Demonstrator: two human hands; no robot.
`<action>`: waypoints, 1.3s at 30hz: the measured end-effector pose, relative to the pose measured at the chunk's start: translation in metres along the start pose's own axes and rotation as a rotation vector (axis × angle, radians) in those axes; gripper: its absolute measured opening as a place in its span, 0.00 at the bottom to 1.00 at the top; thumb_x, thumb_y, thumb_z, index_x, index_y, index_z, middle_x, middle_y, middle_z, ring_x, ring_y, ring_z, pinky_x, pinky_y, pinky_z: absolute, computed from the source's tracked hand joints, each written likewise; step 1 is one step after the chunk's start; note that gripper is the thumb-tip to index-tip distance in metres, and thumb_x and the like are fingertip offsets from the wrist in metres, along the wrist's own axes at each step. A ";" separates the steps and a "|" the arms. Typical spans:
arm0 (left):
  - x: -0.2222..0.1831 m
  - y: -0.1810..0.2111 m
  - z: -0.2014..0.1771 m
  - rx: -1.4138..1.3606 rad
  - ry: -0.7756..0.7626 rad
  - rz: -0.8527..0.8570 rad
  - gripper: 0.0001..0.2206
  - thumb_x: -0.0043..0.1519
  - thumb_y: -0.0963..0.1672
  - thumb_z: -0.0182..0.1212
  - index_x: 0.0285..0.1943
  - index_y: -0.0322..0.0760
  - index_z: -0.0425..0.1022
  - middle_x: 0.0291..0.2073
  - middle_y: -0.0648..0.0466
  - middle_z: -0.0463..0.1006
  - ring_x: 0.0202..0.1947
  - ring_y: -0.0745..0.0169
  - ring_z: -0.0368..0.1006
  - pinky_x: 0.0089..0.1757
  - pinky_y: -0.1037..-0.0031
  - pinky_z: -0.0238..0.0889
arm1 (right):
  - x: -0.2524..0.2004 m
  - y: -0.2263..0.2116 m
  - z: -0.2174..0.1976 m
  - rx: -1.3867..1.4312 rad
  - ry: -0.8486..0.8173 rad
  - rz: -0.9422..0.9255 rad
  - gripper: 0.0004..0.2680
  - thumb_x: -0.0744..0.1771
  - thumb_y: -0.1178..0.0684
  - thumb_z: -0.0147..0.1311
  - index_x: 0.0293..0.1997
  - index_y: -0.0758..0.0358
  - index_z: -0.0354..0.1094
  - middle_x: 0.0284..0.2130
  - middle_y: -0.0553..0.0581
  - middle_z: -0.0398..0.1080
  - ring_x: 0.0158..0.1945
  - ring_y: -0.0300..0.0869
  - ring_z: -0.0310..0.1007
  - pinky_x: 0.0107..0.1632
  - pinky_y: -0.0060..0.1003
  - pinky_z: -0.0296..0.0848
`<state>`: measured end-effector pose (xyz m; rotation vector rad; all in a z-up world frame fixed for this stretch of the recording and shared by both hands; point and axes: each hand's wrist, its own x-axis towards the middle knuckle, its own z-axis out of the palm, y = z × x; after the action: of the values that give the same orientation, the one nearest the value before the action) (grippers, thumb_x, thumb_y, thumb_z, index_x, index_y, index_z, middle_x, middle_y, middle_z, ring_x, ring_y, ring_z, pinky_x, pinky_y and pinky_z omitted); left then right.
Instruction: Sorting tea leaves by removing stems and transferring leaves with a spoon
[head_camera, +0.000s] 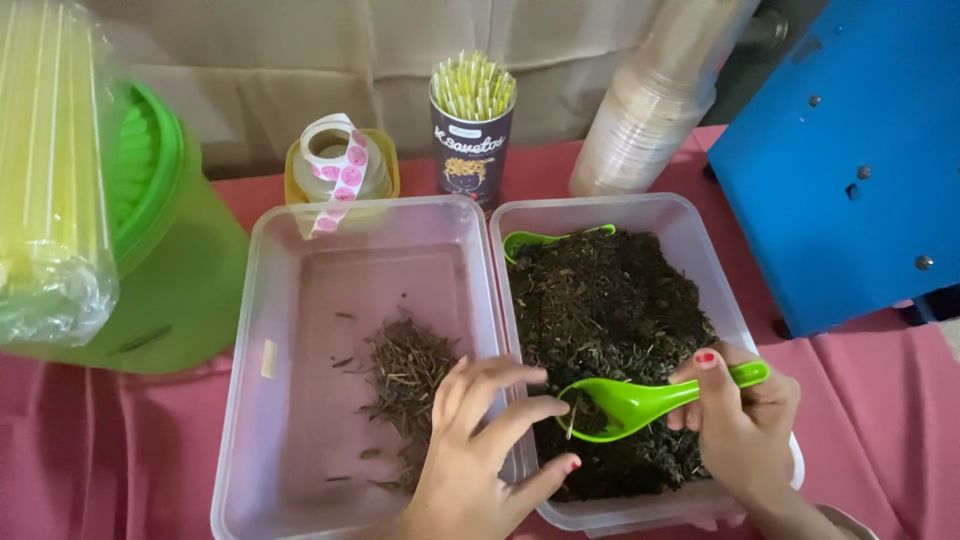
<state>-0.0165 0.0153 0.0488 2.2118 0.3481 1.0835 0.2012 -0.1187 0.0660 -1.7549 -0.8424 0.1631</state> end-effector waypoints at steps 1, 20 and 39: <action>0.000 0.000 0.001 0.000 0.003 -0.005 0.14 0.60 0.50 0.68 0.52 0.49 0.78 0.57 0.56 0.72 0.61 0.51 0.69 0.64 0.44 0.49 | -0.001 0.002 0.002 -0.001 -0.005 0.000 0.17 0.71 0.46 0.46 0.27 0.68 0.73 0.05 0.57 0.61 0.09 0.41 0.69 0.14 0.28 0.65; -0.001 0.003 0.001 0.081 -0.056 0.049 0.08 0.61 0.44 0.68 0.46 0.49 0.76 0.35 0.68 0.79 0.39 0.68 0.76 0.57 0.62 0.55 | -0.006 0.002 0.005 0.039 -0.054 -0.033 0.18 0.71 0.46 0.47 0.25 0.69 0.71 0.04 0.58 0.57 0.08 0.42 0.67 0.15 0.30 0.65; 0.011 0.010 -0.022 -0.029 -0.137 -0.067 0.06 0.63 0.41 0.58 0.47 0.45 0.77 0.40 0.59 0.82 0.40 0.58 0.77 0.49 0.65 0.64 | -0.003 -0.001 0.005 0.035 -0.034 -0.025 0.17 0.72 0.49 0.46 0.26 0.70 0.72 0.06 0.58 0.56 0.11 0.42 0.66 0.18 0.31 0.65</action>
<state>-0.0272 0.0224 0.0723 2.2184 0.3421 0.8903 0.1956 -0.1164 0.0639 -1.7122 -0.8804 0.1905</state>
